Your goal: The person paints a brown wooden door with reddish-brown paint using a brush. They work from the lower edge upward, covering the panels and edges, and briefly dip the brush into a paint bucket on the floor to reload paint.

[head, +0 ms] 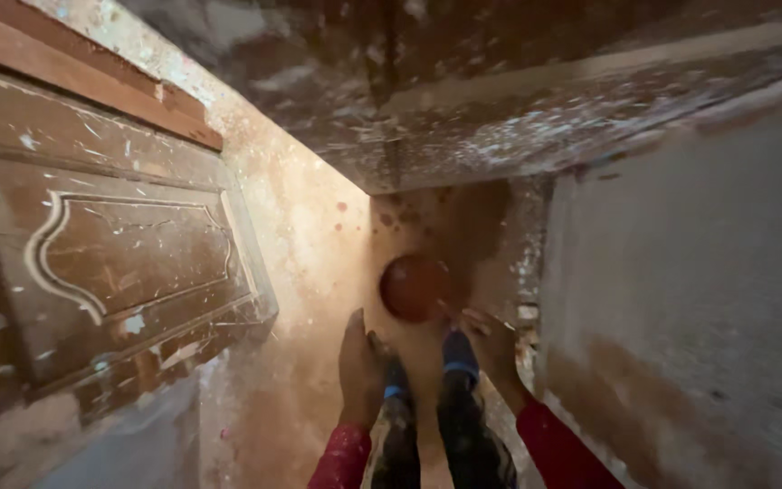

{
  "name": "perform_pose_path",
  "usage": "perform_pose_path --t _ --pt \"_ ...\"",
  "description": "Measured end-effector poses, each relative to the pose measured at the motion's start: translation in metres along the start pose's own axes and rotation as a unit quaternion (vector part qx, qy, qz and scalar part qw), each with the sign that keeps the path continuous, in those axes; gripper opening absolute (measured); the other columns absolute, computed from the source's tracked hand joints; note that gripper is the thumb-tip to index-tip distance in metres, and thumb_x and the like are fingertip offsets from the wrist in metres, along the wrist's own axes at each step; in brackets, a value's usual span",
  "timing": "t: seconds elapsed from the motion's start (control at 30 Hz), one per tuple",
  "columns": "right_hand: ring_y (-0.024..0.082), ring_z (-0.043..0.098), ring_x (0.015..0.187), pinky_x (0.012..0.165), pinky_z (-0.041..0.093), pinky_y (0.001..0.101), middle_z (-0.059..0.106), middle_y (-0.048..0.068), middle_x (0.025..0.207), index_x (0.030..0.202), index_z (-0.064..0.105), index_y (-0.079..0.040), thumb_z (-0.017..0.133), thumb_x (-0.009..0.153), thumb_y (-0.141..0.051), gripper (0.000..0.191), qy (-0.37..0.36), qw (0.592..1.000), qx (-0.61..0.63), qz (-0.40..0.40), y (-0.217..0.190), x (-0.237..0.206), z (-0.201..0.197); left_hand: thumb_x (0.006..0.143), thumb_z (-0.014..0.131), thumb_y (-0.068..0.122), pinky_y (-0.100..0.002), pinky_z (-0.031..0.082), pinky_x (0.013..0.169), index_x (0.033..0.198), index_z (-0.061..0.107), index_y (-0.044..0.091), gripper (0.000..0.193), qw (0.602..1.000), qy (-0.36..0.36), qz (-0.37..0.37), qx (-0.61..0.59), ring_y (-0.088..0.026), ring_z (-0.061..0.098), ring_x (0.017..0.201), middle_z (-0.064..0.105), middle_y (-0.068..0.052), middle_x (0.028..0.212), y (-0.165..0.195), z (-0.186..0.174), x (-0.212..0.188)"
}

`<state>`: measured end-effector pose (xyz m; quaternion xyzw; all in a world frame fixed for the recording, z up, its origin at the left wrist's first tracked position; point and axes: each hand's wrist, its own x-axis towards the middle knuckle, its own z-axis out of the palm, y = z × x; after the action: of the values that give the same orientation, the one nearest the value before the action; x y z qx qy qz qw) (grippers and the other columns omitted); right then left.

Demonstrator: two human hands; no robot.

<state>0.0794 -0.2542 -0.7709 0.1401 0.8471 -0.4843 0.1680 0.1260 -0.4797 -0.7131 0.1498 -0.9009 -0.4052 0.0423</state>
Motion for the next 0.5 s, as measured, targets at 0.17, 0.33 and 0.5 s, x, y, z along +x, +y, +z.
perform_pose_path --t 0.17,0.33,0.5 --pt "0.030 0.074 0.104 0.088 0.056 0.0384 0.078 0.017 0.113 0.121 0.073 -0.003 0.074 0.092 -0.019 0.033 -0.012 0.998 -0.046 -0.038 0.050 0.047 0.073 0.095 0.054 0.009 -0.051 0.048 0.104 0.135 0.055 -0.005 0.043 0.997 -0.020 -0.033 0.072 -0.047 0.060 0.121 0.063 -0.030 0.130 -0.087 0.060 0.027" --pt "0.031 0.074 0.102 0.084 0.057 0.0370 0.075 0.019 0.113 0.120 0.073 -0.003 0.076 0.089 -0.018 0.034 -0.031 0.993 -0.069 -0.092 0.087 0.080 0.142 0.096 0.052 0.012 -0.051 0.050 0.098 0.138 0.054 -0.005 0.045 0.996 -0.073 -0.049 0.017 -0.045 0.062 0.109 0.065 -0.029 0.116 -0.165 0.103 0.027" --pt "0.032 0.072 0.106 0.085 0.057 0.0382 0.072 0.018 0.119 0.128 0.068 -0.006 0.066 0.091 -0.011 0.038 -0.107 0.980 -0.073 -0.150 0.126 0.065 0.176 0.096 0.056 0.012 -0.052 0.051 0.095 0.135 0.056 -0.005 0.042 0.999 -0.033 0.013 0.025 -0.047 0.062 0.110 0.065 -0.030 0.120 -0.205 0.122 -0.009"
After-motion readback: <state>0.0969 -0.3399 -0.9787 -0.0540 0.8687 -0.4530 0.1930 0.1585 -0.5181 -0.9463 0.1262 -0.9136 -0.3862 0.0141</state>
